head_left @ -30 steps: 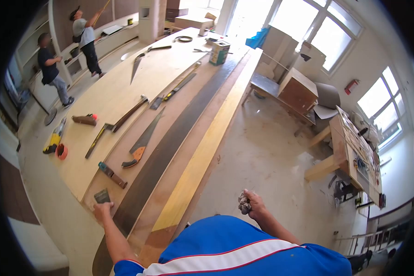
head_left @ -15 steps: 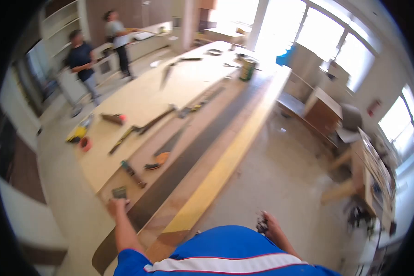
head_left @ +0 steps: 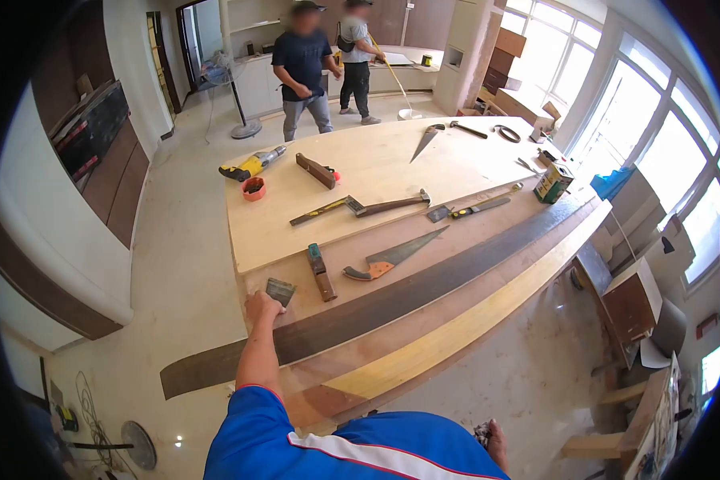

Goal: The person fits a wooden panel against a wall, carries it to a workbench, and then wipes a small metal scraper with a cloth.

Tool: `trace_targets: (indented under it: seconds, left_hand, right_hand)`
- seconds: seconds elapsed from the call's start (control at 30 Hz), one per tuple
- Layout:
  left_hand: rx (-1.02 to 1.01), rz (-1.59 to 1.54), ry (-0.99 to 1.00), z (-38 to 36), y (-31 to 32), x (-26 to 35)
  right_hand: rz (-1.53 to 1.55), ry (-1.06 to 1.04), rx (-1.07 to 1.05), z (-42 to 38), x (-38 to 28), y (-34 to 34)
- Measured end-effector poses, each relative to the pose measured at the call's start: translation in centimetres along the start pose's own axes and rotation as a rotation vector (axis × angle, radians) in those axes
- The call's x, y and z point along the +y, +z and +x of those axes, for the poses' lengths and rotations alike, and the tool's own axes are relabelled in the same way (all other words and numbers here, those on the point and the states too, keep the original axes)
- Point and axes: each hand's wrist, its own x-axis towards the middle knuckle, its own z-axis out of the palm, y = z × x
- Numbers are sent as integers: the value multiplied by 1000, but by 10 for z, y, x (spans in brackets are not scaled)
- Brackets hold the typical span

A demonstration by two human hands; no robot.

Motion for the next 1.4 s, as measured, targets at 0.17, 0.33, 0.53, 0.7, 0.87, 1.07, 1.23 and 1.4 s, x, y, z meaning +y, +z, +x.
trace_targets:
  seconds: [0.17,0.33,0.53,0.7,0.87,1.07,1.23,1.4]
  left_hand:
    - [-12,-17,53,19,8,-4]
    - [160,-164,108,34,19,-9]
    - [21,-413,332,65,50,-11]
    - [-404,-1279,121,-38,34,38]
    - [-1005,-1298,178,-218,43,94]
    - [-1443,-976,558,-379,44,113]
    - [-910,-904,1129,-384,65,112]
    - [-644,-879,1430,-413,67,108]
  right_hand:
    - [50,0,16,-5,-4,22]
    - [50,-5,21,-1,0,26]
    - [189,63,-32,-15,-16,49]
    - [260,139,-270,-10,-33,76]
    - [290,96,-484,-9,-70,145]
    - [143,-205,-517,-27,-109,189]
    - [427,-221,-526,-33,-125,175]
    - [533,-145,-580,-55,-134,175]
